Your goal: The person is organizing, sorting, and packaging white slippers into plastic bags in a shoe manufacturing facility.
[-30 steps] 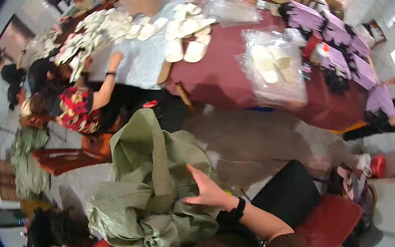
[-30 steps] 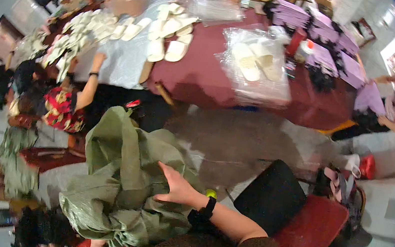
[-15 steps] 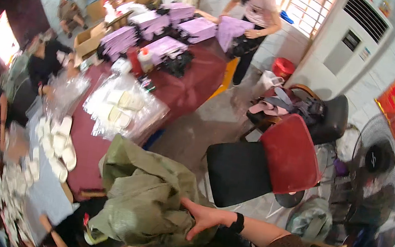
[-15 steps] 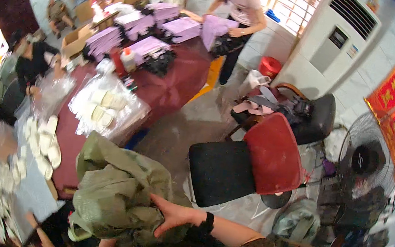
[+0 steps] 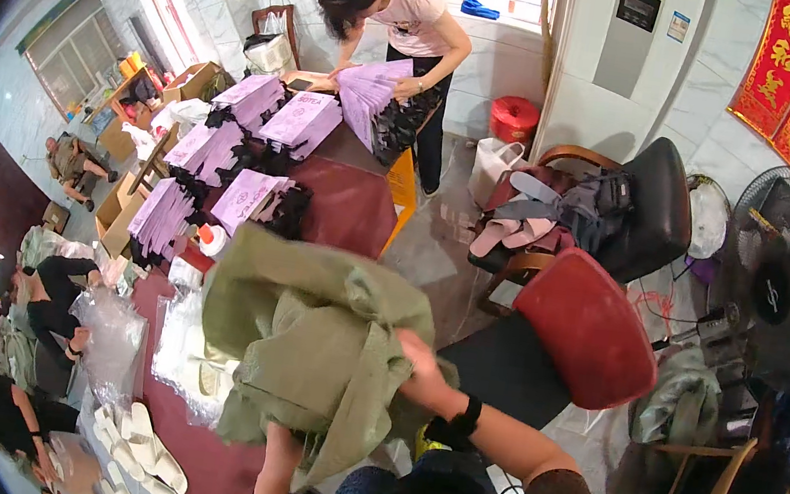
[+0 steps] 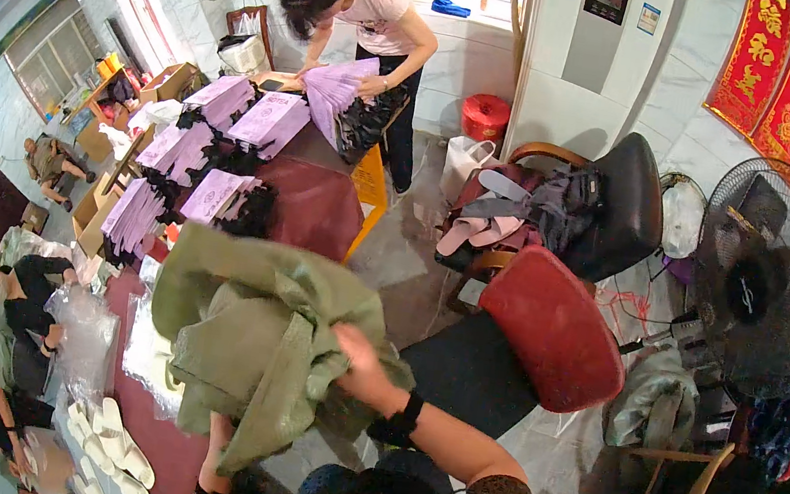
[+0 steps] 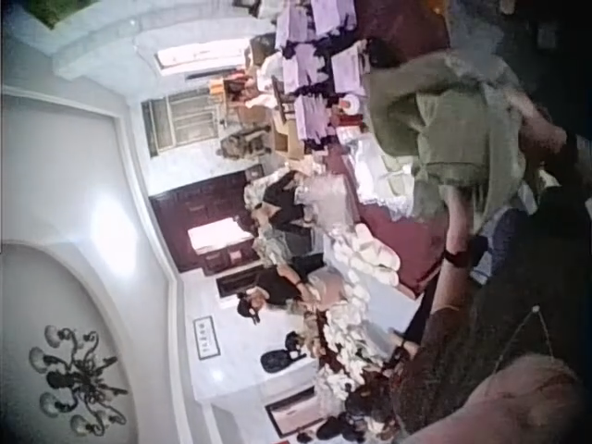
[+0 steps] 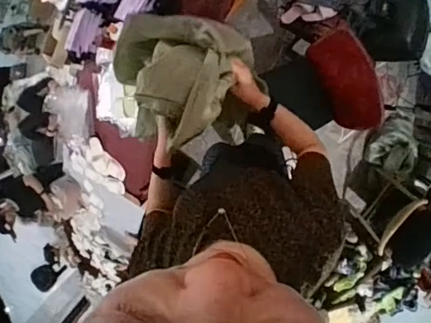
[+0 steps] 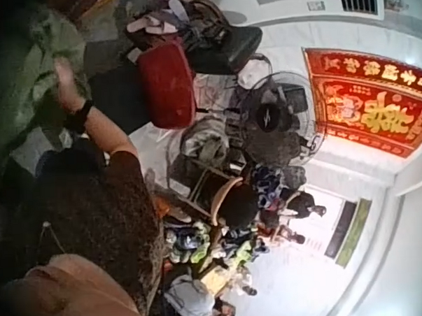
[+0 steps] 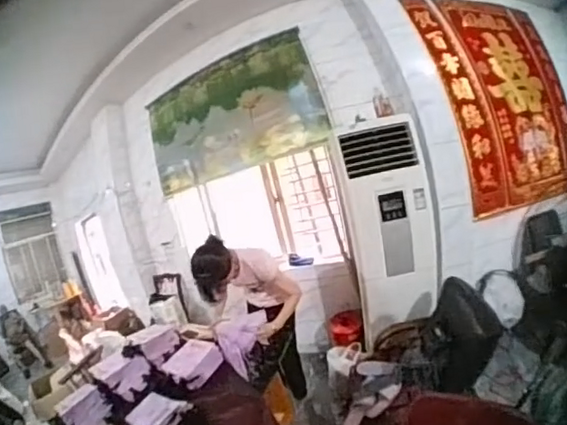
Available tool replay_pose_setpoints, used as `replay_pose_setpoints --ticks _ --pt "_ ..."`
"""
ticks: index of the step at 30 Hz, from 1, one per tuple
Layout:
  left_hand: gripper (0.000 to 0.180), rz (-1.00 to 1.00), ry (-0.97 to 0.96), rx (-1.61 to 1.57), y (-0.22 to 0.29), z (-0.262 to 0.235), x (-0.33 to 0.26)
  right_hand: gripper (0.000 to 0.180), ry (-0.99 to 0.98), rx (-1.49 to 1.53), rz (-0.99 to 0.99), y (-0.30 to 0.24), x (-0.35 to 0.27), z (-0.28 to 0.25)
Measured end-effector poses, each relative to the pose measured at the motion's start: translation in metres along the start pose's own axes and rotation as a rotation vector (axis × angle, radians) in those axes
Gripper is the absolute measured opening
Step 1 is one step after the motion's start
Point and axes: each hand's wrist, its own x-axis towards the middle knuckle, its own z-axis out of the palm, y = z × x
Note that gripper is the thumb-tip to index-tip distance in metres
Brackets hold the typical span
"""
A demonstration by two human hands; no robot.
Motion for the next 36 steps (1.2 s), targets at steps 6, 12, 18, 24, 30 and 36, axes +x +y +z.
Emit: replay_pose_setpoints --ticks 6,12,18,24,30,36 --pt "0.053 0.525 -0.144 0.966 0.005 0.006 0.095 0.057 0.116 -0.264 0.128 0.075 0.073 -0.045" --pt "0.08 0.413 -0.324 1.079 -0.029 -0.01 0.182 0.072 0.181 -1.01 0.532 0.201 0.044 -0.045" --pt "0.073 0.102 -0.339 0.842 -0.026 -0.006 0.217 0.085 0.149 -0.167 1.545 0.3 0.065 0.01" --pt "0.072 -0.012 -0.318 0.628 -0.025 -0.028 0.246 0.077 0.378 0.462 1.081 0.347 0.102 0.077" --pt "0.076 0.162 -0.234 0.961 -0.023 -0.031 0.247 0.092 0.324 -0.285 1.58 0.312 0.088 0.106" --pt "0.067 0.269 -0.423 1.0 -0.01 -0.011 0.215 0.055 0.02 0.298 1.76 0.349 0.031 0.083"
